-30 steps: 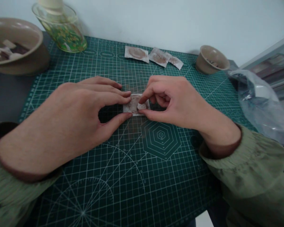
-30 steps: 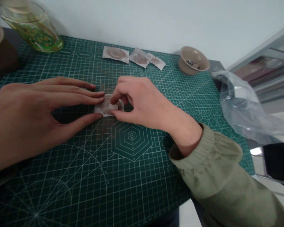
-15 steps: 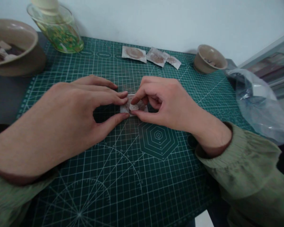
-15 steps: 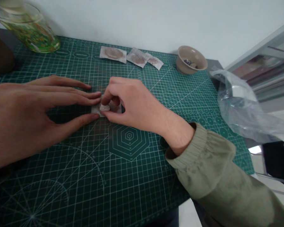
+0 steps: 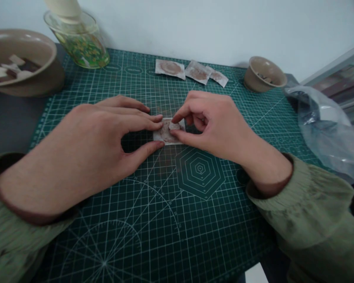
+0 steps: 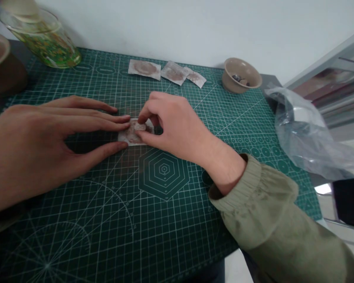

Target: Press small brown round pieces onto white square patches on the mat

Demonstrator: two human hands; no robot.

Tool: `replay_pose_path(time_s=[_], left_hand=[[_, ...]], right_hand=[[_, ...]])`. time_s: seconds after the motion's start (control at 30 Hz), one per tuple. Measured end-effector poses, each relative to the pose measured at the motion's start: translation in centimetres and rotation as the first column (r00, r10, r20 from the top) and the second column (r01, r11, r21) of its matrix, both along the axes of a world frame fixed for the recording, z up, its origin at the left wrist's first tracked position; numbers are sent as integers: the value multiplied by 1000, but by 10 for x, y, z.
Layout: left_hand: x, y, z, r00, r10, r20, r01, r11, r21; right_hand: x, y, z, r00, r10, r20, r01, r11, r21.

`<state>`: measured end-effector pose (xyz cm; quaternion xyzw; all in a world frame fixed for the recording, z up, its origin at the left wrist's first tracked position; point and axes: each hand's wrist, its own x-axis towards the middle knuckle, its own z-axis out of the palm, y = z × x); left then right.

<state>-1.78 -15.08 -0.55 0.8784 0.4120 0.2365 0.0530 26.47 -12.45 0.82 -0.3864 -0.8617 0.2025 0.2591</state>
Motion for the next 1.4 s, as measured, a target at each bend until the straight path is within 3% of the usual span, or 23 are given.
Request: replay_pose_path(time_s=[0.13,0.3,0.47,0.6,0.77,0.9,1.07,1.2,1.4], left_hand=[[0,0,0,1000,18,5,-18,1000,-21],[0,-1,2,1000,-5,-16,5,1000,-16],[0,0,1,1000,13,-11,-13,1000,4],[0,-1,1,1000,18,-16,-18,1000,-9],[0,-1,2,1000,-4,-18,4,1000,13],[-1,-1,1,1000,-7,-12,7,1000,-10],[-1,0,0,1000,-5,-22,5,1000,5],[0,0,1,1000,-19,-8,19,1000,5],[-1,1,-1,999,-27,-30,27,1000,11]], right_hand=[[-1,0,0,995,95,-7,-95,992,-81],[-1,-1,-1,999,25,-20,-25,1000,-4],[-1,-2,-1,997,79,16,-77,993,-95],[-3,-3,0,1000,-13,6,13,1000,-15],[-2,-2,0,996,85,6,-85,993,-76],[-1,-1,-1,1000,-24,-6,24,1000,1],[0,0,-1,995,96,18,-94,993,-65],[-1,0,-2,1000,-6,3,6,1000,1],[3,1,-6,985,165,-57,-167,985,-36]])
